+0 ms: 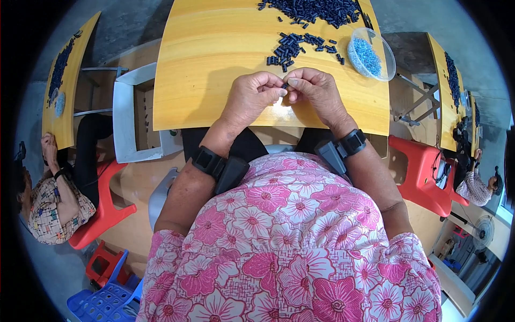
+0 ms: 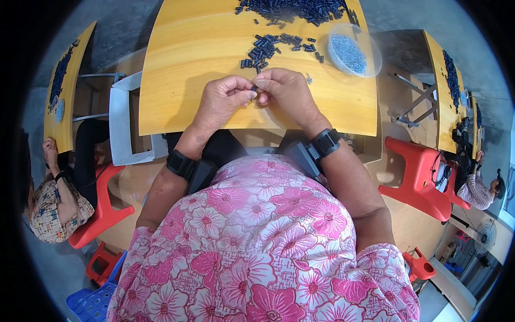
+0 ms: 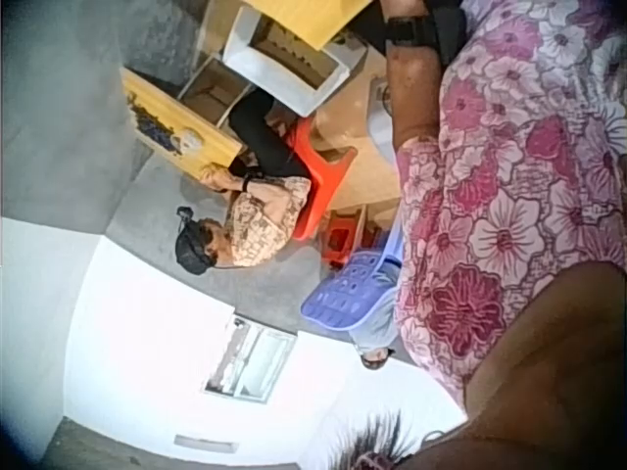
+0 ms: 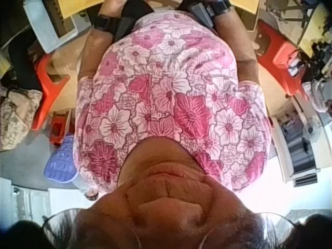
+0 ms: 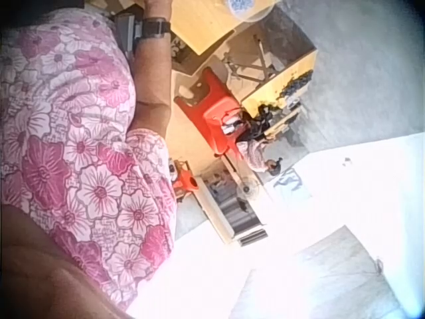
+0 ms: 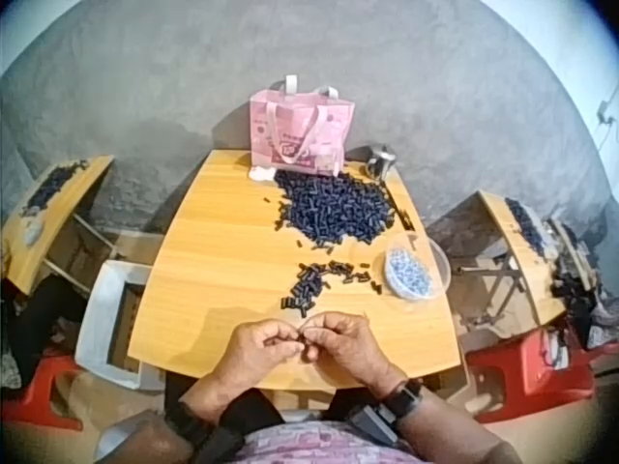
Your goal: Manually assembling small black and blue plastic components into finished units at a workbench.
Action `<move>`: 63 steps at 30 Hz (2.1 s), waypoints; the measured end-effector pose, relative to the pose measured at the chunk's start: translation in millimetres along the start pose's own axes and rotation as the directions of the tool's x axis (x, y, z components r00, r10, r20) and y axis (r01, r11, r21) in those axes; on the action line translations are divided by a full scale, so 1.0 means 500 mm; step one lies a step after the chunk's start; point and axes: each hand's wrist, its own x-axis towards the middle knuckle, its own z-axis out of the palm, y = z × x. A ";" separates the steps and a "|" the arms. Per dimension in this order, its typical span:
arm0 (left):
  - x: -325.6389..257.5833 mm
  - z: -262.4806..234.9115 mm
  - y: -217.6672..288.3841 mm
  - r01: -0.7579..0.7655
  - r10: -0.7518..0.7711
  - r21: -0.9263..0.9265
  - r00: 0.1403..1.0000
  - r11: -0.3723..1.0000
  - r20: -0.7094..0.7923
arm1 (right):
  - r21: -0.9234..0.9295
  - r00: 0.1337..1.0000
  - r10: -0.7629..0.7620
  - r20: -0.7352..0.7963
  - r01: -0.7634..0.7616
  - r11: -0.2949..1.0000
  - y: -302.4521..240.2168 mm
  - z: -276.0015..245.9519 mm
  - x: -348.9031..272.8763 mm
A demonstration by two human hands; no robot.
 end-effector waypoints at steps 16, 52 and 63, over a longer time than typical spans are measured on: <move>-0.012 0.005 -0.001 -0.024 0.023 -0.038 0.999 0.999 -0.022 | 0.015 0.989 -0.109 -0.102 0.111 0.994 0.047 0.022 -0.007; -0.015 0.017 -0.010 -0.129 0.134 0.046 0.981 0.991 -0.138 | 0.146 0.958 0.269 0.102 -0.282 0.948 0.015 0.011 -0.011; -0.022 0.019 0.012 -0.184 0.205 0.155 0.969 0.971 -0.134 | 0.216 0.936 0.304 0.179 -0.338 0.916 0.013 -0.002 -0.010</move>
